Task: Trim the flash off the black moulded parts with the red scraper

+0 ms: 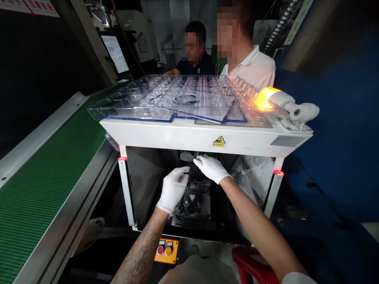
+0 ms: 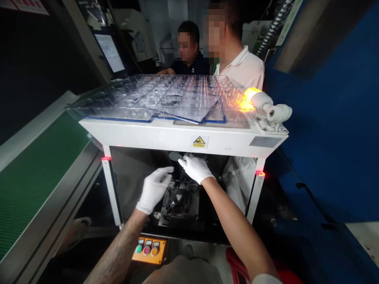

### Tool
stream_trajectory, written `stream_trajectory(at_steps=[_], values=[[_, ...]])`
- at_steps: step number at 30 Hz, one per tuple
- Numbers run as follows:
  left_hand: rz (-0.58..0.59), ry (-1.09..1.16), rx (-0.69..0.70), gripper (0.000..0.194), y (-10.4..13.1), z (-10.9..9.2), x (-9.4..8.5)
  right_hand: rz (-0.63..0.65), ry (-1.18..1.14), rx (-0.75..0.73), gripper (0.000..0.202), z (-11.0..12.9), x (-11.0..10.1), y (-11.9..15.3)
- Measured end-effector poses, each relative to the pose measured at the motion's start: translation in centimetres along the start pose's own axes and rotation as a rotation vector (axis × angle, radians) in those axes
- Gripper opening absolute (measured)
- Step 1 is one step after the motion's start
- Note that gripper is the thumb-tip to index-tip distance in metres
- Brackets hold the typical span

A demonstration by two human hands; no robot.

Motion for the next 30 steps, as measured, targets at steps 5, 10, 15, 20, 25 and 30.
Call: stream_trajectory(at_steps=[5,10,15,20,25,30], values=[[-0.263,0.174,-0.293,0.024,5.4,2.6,-9.9,0.236,0.166,0.068,0.078,-0.1,3.4,-1.2],[-0.380,0.086,-0.454,0.029,12.0,4.3,-14.3,0.327,0.270,0.045,0.079,-1.0,4.7,-0.5],[-0.379,0.105,-0.538,0.031,17.4,5.0,-14.7,0.350,0.287,-0.022,0.076,0.9,3.5,-0.7],[-0.323,0.146,-0.608,0.031,22.0,6.3,-13.7,0.276,0.227,-0.152,0.081,7.0,4.6,-2.8],[-0.299,0.075,-0.629,0.028,25.5,7.0,-14.7,0.341,0.241,-0.129,0.081,10.3,9.6,-3.5],[-0.376,0.036,-0.688,0.028,28.0,7.2,-16.6,0.342,0.247,-0.058,0.082,9.9,11.3,-3.5]])
Point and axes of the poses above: each hand's wrist, its own y-axis away from the middle knuckle, its own x-axis out of the palm, z = x × y, the point moved 6 cm from there along -y, towards the middle knuckle, and after that the axes turned 8 degrees about -z, right-handed, at the moved point
